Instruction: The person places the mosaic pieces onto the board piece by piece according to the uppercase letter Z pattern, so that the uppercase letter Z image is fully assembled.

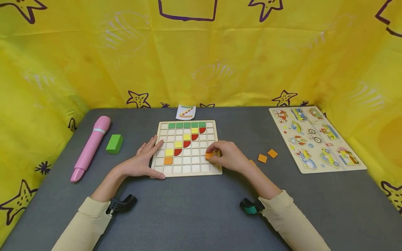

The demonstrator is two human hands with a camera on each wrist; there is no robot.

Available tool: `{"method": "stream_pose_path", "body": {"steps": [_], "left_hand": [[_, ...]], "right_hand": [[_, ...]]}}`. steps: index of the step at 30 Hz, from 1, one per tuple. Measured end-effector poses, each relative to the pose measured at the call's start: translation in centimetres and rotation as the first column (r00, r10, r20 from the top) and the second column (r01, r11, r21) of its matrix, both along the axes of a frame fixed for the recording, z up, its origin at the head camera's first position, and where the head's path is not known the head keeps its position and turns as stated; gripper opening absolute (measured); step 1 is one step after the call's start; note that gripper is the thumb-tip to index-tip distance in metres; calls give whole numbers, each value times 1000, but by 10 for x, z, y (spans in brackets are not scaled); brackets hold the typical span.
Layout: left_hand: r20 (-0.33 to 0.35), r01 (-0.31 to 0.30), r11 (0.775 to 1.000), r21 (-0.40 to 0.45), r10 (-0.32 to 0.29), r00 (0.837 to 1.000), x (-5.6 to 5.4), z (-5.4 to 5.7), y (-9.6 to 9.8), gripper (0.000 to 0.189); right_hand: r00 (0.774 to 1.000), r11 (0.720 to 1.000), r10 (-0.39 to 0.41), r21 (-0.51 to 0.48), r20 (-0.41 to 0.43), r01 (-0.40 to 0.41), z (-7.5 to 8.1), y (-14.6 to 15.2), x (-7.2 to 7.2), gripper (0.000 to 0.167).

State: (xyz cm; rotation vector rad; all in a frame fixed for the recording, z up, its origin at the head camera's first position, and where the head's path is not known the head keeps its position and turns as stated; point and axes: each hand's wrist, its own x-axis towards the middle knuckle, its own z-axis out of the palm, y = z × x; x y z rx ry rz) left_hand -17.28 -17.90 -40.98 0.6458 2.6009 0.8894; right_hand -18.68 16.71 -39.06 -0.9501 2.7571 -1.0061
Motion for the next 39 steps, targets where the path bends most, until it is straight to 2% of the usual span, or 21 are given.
{"method": "stream_pose_path", "body": {"steps": [5, 18, 29, 39], "left_hand": [[-5, -1, 1000, 0, 1, 1000, 0, -1, 0, 128], [-7, -4, 1000, -17, 4, 1000, 0, -2, 0, 127], [-16, 2, 1000, -18, -2, 1000, 0, -1, 0, 127], [-15, 2, 1000, -12, -3, 1000, 1, 0, 0, 126]], "right_hand": [[999, 999, 47, -9, 26, -47, 0, -25, 0, 24], [991, 991, 135, -23, 1, -135, -2, -78, -2, 21], [985, 985, 173, 3, -18, -173, -4, -93, -3, 10], [985, 985, 169, -17, -14, -169, -5, -93, -1, 13]]}}
